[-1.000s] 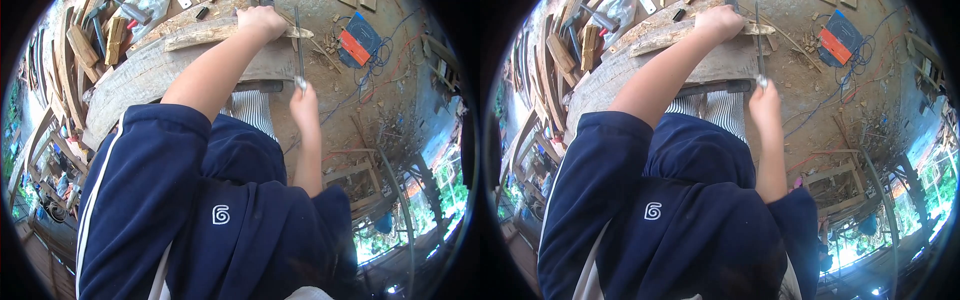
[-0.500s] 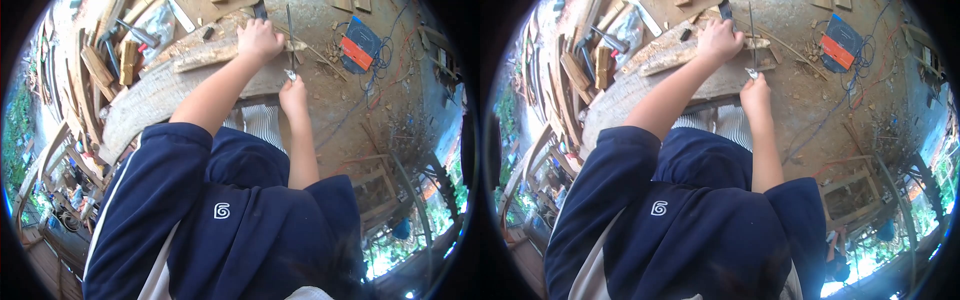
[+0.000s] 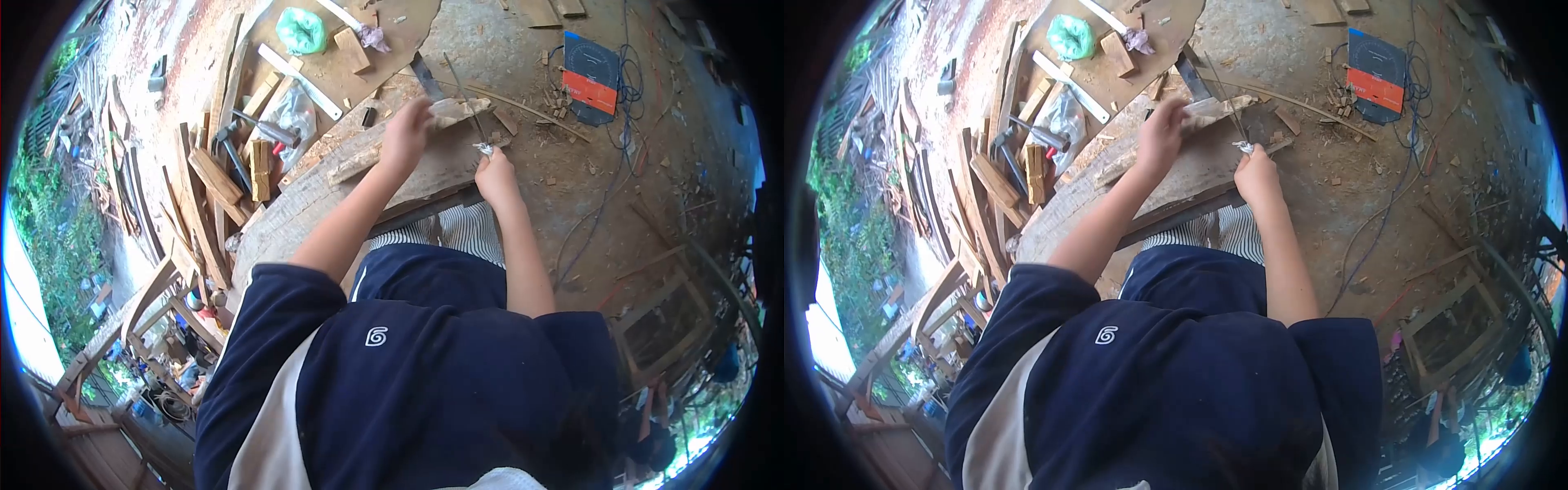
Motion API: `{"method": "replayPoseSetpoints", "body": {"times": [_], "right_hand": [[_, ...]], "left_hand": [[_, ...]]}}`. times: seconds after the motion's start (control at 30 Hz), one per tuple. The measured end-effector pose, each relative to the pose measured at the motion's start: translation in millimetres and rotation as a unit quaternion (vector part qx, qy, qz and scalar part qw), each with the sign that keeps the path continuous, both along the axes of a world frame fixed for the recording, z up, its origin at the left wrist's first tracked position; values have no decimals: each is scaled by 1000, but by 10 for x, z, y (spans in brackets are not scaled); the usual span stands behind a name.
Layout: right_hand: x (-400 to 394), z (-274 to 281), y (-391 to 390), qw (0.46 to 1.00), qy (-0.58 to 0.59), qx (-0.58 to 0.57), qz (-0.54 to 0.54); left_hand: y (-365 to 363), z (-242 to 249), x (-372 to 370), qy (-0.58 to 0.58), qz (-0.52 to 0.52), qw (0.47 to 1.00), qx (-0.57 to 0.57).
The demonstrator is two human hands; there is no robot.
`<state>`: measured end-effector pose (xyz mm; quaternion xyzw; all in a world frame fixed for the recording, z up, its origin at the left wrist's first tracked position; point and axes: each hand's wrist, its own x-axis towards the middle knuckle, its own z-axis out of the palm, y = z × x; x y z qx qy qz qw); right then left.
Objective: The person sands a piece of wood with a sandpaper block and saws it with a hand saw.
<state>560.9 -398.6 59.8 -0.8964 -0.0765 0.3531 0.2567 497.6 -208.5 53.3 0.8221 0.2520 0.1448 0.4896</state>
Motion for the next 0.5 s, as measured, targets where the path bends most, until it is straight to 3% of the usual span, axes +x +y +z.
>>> {"method": "replayPoseSetpoints", "body": {"times": [0.03,0.1,0.2,0.23,0.3,0.5], "right_hand": [[7,-12,-8,1000,-1,1,-5],[9,-18,-18,1000,7,4,1],[1,36,-4,1000,11,2,8],[-4,34,-3,1000,10,2,7],[-23,10,-10,1000,1,8,-1],[-35,-47,-19,1000,-8,7,5]], "left_hand": [[-44,106,-168,13,66,982,-174],[-63,494,-401,136,117,956,-230],[-85,393,-827,240,135,940,-201],[-97,294,-997,239,134,941,-200],[-144,101,-1306,183,62,978,-74],[-305,191,-1576,168,44,982,-69]]}}
